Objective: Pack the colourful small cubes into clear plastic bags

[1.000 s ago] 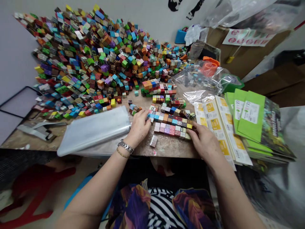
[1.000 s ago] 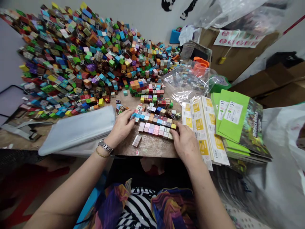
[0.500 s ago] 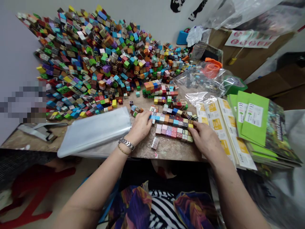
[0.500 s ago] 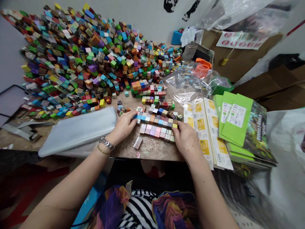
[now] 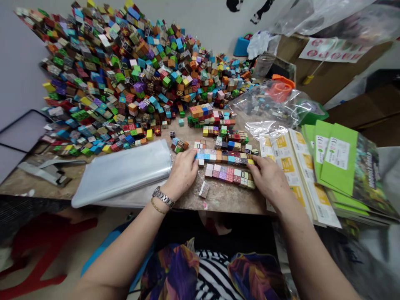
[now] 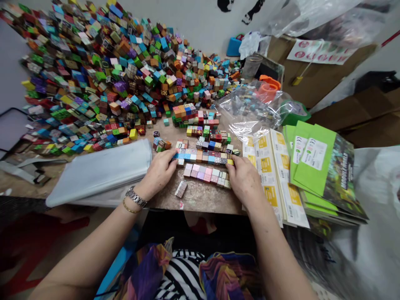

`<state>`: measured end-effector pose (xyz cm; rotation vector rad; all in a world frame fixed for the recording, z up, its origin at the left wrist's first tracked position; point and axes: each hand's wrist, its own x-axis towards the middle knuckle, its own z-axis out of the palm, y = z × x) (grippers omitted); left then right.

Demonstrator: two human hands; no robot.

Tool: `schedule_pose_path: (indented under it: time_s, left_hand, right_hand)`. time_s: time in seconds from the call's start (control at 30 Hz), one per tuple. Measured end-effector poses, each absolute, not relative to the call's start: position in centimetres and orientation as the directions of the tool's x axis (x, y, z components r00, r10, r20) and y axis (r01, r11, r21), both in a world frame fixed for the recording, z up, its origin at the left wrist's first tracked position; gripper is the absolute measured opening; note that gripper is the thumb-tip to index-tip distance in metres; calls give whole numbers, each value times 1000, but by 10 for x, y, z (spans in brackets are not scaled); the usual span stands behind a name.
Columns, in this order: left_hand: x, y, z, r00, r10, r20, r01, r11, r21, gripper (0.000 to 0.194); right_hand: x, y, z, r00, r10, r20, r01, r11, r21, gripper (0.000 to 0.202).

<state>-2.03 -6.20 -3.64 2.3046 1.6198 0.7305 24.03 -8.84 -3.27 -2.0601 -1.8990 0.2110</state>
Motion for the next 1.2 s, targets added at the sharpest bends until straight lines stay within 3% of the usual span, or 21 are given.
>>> schedule_pose_path:
  time_s: [0.47,0.63,0.77,0.93,1.2]
  left_hand:
    - [-29,-56,-40,336,888,314,823,-439,360,29]
    - [-27,-58,-36,378,847,372,817,-495,297,27]
    - [-26,-57,-33,427,815,392,789,-548,279,29]
    - [-28,-56,-40,454,794,404,753,-584,303,32]
    - [-29,-53,-48,448,783,431,709,-605,362,31]
  right_hand:
    - [249,-83,-35,22,989,145,939,29,-342,34]
    - [251,-80,-19,-4,974,225,964,63,-256,36]
    - [234,-75,-7,-192,923,333,952,258,-165,39]
    - [206,-59,-4,-378,877,296,913,406,-36,40]
    - [199,-20,-5,-412,877,246,901,432,-30,29]
